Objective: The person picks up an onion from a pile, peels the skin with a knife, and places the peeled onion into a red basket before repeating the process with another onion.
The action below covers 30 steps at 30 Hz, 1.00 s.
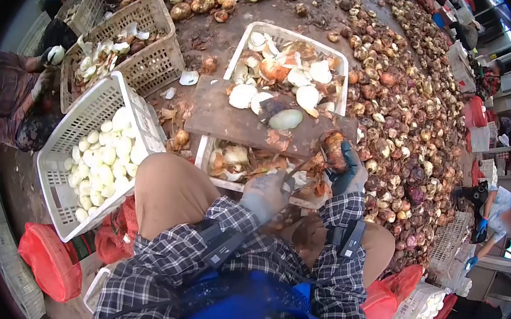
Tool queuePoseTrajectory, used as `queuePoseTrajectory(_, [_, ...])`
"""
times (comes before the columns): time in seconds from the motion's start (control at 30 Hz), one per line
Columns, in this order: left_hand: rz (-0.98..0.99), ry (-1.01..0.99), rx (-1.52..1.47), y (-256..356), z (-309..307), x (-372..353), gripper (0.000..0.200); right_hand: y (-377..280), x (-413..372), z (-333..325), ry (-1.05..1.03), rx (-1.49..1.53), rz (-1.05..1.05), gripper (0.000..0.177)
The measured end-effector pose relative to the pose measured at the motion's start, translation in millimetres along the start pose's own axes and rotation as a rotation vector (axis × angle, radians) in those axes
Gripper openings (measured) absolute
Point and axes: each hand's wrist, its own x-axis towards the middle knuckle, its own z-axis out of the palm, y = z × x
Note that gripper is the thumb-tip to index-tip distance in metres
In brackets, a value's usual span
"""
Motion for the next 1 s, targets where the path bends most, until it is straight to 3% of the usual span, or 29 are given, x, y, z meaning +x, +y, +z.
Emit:
queuePoseTrajectory(0.07, [0.057, 0.127, -0.056, 8.1, -6.5, 1.6, 0.042, -7.7, -1.1, 1.4, 0.022, 0.038, 0.04, 0.045])
queuePoseTrajectory(0.17, [0.159, 0.249, -0.168, 20.0, -27.6, 4.9, 0.034, 6.4, -0.1, -15.2, -0.208, 0.444, -0.001, 0.046])
queuePoseTrajectory(0.2, [0.174, 0.269, -0.186, 26.6, -37.7, 11.8, 0.03, -14.4, -23.9, 2.3, -0.371, 0.532, -0.003, 0.049])
queuePoseTrajectory(0.3, [0.416, 0.498, -0.208, 36.8, -63.6, 39.7, 0.031, -45.2, -50.4, 30.9, -0.489, 0.574, -0.055, 0.063])
queuePoseTrajectory(0.37, [0.437, 0.363, -0.314, 42.8, -79.0, 56.4, 0.029, -66.9, -72.3, 47.9, -0.513, 0.594, -0.09, 0.063])
queuePoseTrajectory(0.4, [0.294, 0.14, -0.728, 56.9, -89.2, 52.4, 0.023, -74.8, -79.1, 51.5, -0.524, 0.605, -0.109, 0.063])
queuePoseTrajectory(0.43, [0.314, 0.033, -0.822, 62.9, -101.1, 55.3, 0.018, -80.6, -82.3, 50.7, -0.559, 0.587, -0.128, 0.062])
queuePoseTrajectory(0.5, [0.44, 0.044, -0.842, 68.0, -106.3, 58.9, 0.017, -86.5, -86.2, 43.5, -0.621, 0.547, -0.163, 0.06])
queuePoseTrajectory(0.53, [0.436, 0.035, -0.823, 71.1, -107.7, 58.1, 0.018, -82.5, -74.4, 29.0, -0.799, 0.647, -0.109, 0.059])
queuePoseTrajectory(0.63, [0.44, 0.01, -0.754, 81.1, -107.9, 48.6, 0.026, -78.6, -71.8, 15.9, -0.851, 0.676, -0.075, 0.062])
queuePoseTrajectory(0.67, [0.459, 0.009, -0.724, 83.5, -106.2, 45.3, 0.03, -76.5, -78.9, 18.6, -0.671, 0.542, -0.151, 0.069])
queuePoseTrajectory(0.7, [0.476, 0.01, -0.694, 86.9, -106.4, 43.7, 0.035, -74.5, -78.4, 17.4, -0.674, 0.555, -0.174, 0.071])
queuePoseTrajectory(0.73, [0.504, 0.048, -0.472, 91.4, -109.4, 42.5, 0.041, -71.0, -78.1, 15.9, -0.675, 0.571, -0.192, 0.074])
queuePoseTrajectory(0.83, [0.974, 0.407, -0.021, 93.6, -110.5, 40.6, 0.048, -74.7, -81.3, 12.1, -0.601, 0.58, -0.205, 0.08])
queuePoseTrajectory(0.9, [0.986, 0.324, 0.273, 95.9, -119.7, 22.1, 0.062, -78.5, -78.5, 6.8, -0.602, 0.574, -0.233, 0.078])
queuePoseTrajectory(1.0, [0.964, 0.28, 0.524, 99.1, -115.9, 11.5, 0.065, -73.8, -71.7, -2.6, -0.554, 0.693, -0.219, 0.071])
